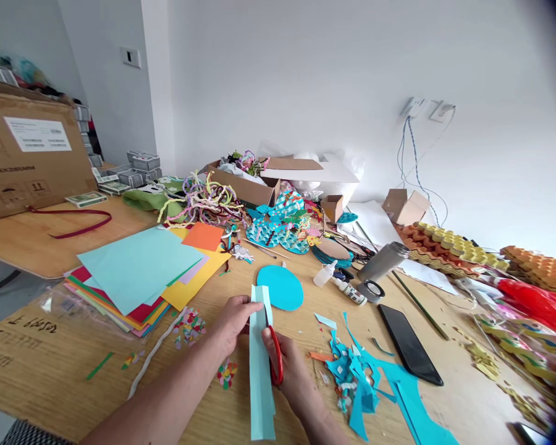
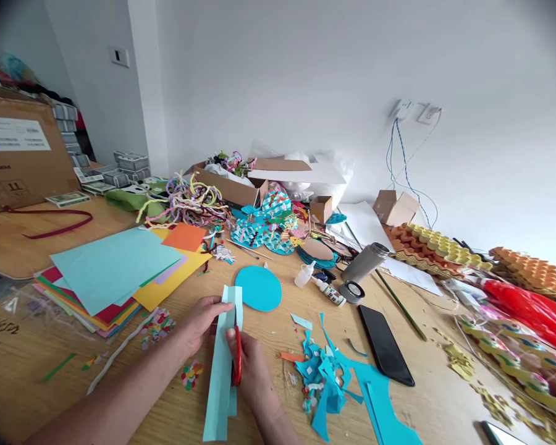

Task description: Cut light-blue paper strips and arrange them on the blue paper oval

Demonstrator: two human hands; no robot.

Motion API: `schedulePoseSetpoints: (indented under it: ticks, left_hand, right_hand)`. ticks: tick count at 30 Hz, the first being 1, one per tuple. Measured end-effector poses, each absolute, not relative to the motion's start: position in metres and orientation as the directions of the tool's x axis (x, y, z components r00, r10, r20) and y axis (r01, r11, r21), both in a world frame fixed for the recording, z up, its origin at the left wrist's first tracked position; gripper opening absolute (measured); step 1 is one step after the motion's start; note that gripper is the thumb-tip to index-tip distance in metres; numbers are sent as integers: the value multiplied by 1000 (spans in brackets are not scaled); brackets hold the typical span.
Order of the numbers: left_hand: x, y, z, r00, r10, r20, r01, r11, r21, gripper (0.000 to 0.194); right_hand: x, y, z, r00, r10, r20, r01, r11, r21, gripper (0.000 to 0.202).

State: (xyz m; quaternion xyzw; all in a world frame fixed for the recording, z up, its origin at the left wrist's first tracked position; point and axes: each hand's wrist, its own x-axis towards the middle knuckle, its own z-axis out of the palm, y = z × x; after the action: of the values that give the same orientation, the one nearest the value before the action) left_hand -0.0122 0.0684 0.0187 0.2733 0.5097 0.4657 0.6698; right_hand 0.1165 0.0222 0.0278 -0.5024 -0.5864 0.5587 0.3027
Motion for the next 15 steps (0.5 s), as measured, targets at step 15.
schedulePoseSetpoints:
  ticks: [15]
  left_hand:
    - [-10,66,20,86,915,-395,-332,400,854,20]
  right_hand:
    - [116,23,30,-300,928,-223,229,-157,-961,63]
